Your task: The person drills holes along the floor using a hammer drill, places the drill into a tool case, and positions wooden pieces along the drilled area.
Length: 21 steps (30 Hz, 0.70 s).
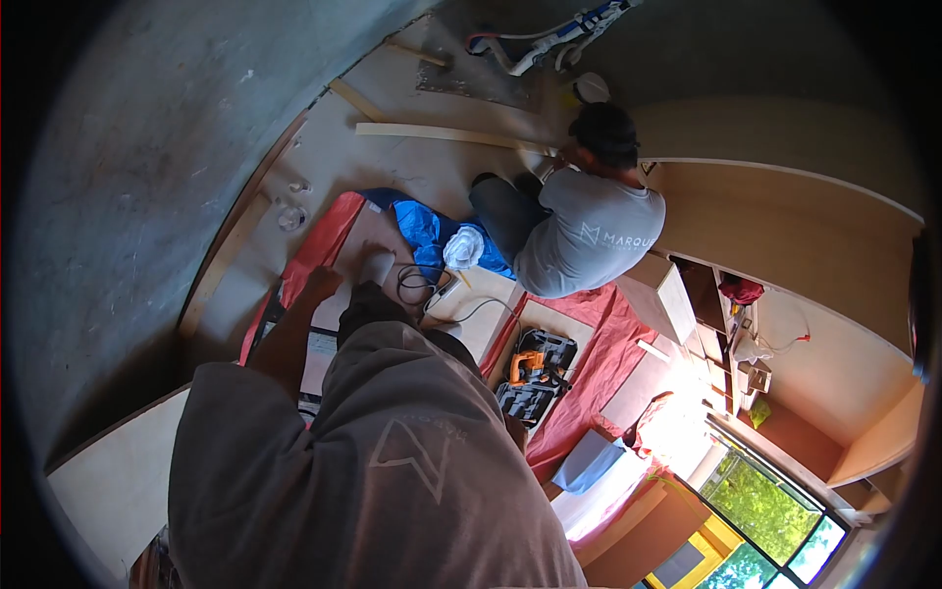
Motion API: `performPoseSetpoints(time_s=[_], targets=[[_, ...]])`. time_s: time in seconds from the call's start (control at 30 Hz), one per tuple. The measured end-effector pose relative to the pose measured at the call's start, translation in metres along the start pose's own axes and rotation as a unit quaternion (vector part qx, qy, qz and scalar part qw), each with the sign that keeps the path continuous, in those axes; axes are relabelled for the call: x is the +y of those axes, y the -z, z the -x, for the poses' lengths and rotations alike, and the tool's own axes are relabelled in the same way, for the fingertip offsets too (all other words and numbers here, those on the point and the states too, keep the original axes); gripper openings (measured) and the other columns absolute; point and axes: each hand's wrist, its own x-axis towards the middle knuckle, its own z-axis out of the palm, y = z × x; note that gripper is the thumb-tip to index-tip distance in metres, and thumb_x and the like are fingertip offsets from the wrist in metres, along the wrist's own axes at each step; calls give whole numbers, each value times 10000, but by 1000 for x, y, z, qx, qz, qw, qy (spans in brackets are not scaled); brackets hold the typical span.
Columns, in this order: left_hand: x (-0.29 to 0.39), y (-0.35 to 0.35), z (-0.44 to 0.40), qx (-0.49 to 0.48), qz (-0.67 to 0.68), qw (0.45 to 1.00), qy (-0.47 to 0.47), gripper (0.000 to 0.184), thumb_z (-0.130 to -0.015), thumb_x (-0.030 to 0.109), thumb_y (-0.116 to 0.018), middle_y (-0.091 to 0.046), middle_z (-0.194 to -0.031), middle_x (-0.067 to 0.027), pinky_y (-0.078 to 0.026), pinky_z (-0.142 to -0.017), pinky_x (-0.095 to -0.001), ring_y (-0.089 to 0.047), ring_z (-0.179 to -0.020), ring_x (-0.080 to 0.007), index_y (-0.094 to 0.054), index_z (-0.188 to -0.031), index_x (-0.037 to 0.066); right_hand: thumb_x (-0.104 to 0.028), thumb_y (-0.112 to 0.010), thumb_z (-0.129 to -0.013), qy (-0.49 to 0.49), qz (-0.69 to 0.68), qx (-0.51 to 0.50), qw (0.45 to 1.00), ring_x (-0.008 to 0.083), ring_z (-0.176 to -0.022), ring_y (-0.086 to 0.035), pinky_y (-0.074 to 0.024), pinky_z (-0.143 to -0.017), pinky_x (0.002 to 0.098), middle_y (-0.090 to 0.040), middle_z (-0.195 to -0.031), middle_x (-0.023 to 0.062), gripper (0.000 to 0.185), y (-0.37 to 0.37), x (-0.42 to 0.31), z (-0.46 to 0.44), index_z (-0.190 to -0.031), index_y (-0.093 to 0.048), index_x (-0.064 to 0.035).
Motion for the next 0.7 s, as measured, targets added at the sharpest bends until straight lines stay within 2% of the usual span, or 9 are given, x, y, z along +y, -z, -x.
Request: performPoseSetpoints(time_s=[0.07, 0.17, 0.23, 0.3, 0.37, 0.5, 0.63, 0.7], targets=[[0, 4, 4, -2, -32, 999, -28, 46, -703, 69, -606, -651, -719, -130, -540, -609, -447, -670, -699, -316, -646, -717, 87, -267, -564, -938, 15, -19, 10, 1000, 197, -752, -700, -547, -560, 281, -672, -901, 89, 289, 1, -13, 4, -1036, -634, -4], [-4, -2, 7, 9, -7, 1000, -28, 137, -810, 177, -564, -631, -661, -92, -547, -573, -347, -668, -612, -184, -602, -730, 73, -268, -564, -938, 35, -26, 8, 999, 196, -759, -701, -549, -560, 282, -669, -912, 92, 295, 1, -10, 1, -1045, -632, -1], [-8, -17, 7, 9, 103, 994, 38, 138, -813, 171, -560, -632, -662, -88, -546, -572, -347, -666, -607, -188, -600, -726, 71, -270, -565, -938, -11, -32, 7, 999, 196, -761, -701, -549, -558, 282, -668, -916, 89, 299, 6, -33, 5, -1053, -631, -2], [-7, -13, 7, 3, 109, 993, 50, 143, -815, 171, -558, -631, -658, -86, -545, -567, -347, -664, -602, -193, -600, -724, 69, -272, -565, -938, -43, -32, 5, 999, 194, -758, -701, -548, -555, 282, -666, -912, 86, 301, 8, -45, 6, -1059, -630, -5], [-4, -2, 8, -9, 12, 1000, 7, 151, -817, 177, -556, -630, -650, -85, -543, -559, -346, -662, -596, -197, -600, -722, 68, -274, -565, -938, -17, -23, -1, 1000, 190, -752, -700, -546, -551, 280, -665, -903, 84, 303, 6, -29, 1, -1062, -630, -6], [-6, -7, 9, 6, -64, 997, -30, 117, -798, 169, -587, -630, -645, -72, -540, -567, -359, -661, -613, -202, -607, -723, 82, -279, -562, -938, 80, -3, -7, 997, 186, -745, -699, -543, -544, 276, -665, -893, 81, 304, 0, 5, -3, -1059, -630, -8], [2, 6, 15, -4, -55, 998, -31, 86, -774, 167, -617, -631, -635, -58, -529, -564, -368, -657, -620, -206, -610, -720, 100, -281, -560, -938, 81, 13, 2, 997, 187, -750, -701, -540, -540, 271, -668, -895, 82, 302, -4, 16, -5, -1046, -630, -8], [3, 12, 16, 5, -50, 998, -41, 84, -776, 162, -607, -628, -625, -54, -523, -548, -362, -649, -596, -203, -609, -717, 103, -282, -561, -936, 31, -5, 7, 999, 189, -754, -702, -540, -540, 272, -670, -896, 84, 302, -4, 12, -4, -1043, -630, -8]])
